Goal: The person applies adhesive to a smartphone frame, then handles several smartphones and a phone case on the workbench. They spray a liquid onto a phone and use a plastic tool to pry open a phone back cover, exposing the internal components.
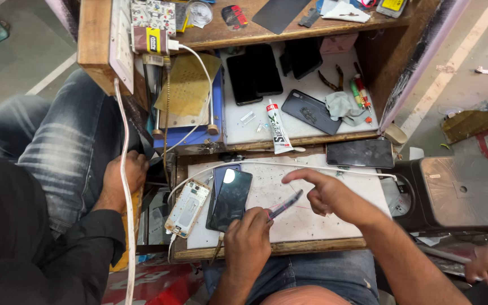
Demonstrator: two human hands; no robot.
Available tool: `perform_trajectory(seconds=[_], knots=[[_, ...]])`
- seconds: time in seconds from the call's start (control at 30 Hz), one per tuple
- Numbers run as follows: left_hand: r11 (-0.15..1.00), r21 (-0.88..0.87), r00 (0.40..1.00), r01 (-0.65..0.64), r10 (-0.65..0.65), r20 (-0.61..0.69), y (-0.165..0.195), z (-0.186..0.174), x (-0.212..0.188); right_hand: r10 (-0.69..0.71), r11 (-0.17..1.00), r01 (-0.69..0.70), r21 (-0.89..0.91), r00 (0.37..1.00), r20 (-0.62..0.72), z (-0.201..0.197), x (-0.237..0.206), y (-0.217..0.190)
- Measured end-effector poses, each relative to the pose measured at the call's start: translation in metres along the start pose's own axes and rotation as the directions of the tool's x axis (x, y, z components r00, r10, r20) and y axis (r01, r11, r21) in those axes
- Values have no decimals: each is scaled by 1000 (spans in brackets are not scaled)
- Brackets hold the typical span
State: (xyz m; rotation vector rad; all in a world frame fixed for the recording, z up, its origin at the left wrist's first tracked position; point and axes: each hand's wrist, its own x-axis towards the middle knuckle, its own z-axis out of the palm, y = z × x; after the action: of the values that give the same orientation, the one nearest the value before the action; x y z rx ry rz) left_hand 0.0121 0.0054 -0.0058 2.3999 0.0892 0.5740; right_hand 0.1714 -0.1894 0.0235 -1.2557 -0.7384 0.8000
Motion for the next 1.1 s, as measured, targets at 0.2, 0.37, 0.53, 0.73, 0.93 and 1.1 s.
perform_trajectory(seconds=[0.2,0.37,0.53,0.73,0.93,1.1], knots=[[975,-107,981,192,-188,50,6,-1,4,-184,707,133,-695,983,1,58,-6,2],[703,-574,891,420,-440,114,-8,-17,12,-578,381,203,-902,814,-61,63,-3,35],[351,-896,906,271,-407,114,-24,-35,14,-165,777,-107,-620,917,-364,34,-8,54],[334,-819,855,467,-405,323,-31,-12,-2,-96,736,-174,-654,930,-355,20,-12,67],[328,-749,802,576,-404,439,-33,9,-21,-402,566,-280,-775,727,-556,-55,25,24],[360,-692,769,626,-432,471,-31,14,-28,-781,187,-129,-974,582,-227,-150,84,-82]])
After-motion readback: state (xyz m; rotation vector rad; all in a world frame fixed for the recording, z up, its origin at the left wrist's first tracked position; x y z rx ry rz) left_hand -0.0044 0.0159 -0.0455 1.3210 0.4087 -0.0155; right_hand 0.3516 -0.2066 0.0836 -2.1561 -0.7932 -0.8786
